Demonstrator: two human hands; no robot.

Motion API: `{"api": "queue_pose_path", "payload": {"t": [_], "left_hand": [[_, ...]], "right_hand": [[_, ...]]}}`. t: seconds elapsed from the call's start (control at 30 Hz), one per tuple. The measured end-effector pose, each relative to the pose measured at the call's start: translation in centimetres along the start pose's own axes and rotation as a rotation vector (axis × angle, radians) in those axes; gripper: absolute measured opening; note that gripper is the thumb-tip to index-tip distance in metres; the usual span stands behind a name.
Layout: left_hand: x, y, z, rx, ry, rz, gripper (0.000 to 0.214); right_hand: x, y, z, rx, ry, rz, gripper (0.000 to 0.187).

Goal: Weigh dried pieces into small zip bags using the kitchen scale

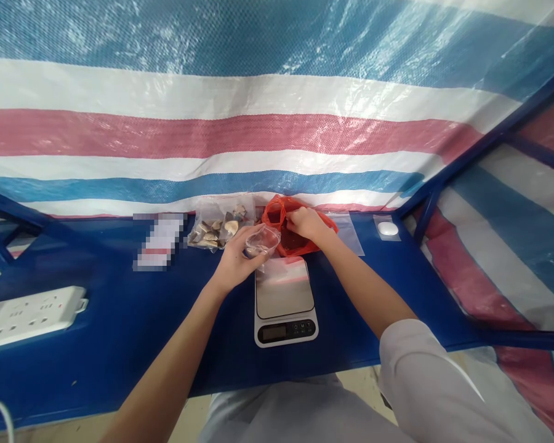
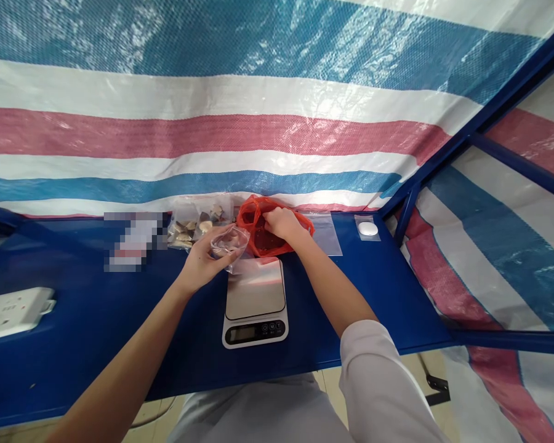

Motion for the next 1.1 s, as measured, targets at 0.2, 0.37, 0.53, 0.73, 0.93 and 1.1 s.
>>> {"api": "queue_pose_path", "payload": {"t": [0.2, 0.37, 0.53, 0.73, 0.93, 1.1], "left_hand": [[0.0, 0.3, 0.1, -0.001, 0.001, 0.004, 0.051], [0.2, 0.3, 0.0, 0.004, -0.006, 0.002, 0.053], [1.0, 0.4, 0.0, -0.037, 0.007, 0.014, 0.054], [2.0, 0.9, 0.2, -0.101, 0.06, 0.037, 0.056], [3.2, 1.2, 0.3, -0.119, 0.09, -0.004, 0.05], [4.0, 1.4, 0.3, -0.121, 0.125, -0.023, 0.04]], "right_hand": [[0.4, -0.9, -2.0, 0.19, 0.004, 0.264, 0.03], [1.4, -1.3, -3.9, 0.322, 0.021, 0.662, 0.024], [1.1, -2.8, -6.5, 0.347, -0.121, 1.106, 0.026], [-1.8, -6.4, -9.3, 0.277, -0.262, 1.188, 0.027], [-4.8, -7.8, -10.3, 0.208, -0.366, 0.958, 0.024], [-6.5, -8.2, -10.5, 0.178, -0.358, 0.666, 0.022]]}}
Point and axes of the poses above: each hand's wrist, its own z-axis towards the middle knuckle, its own y-axis out of the palm, x = y × z, the point moved 6 cm from there along z, towards the middle knuckle, and after that the axes turned 6 degrees about z, right-handed, at the moved point
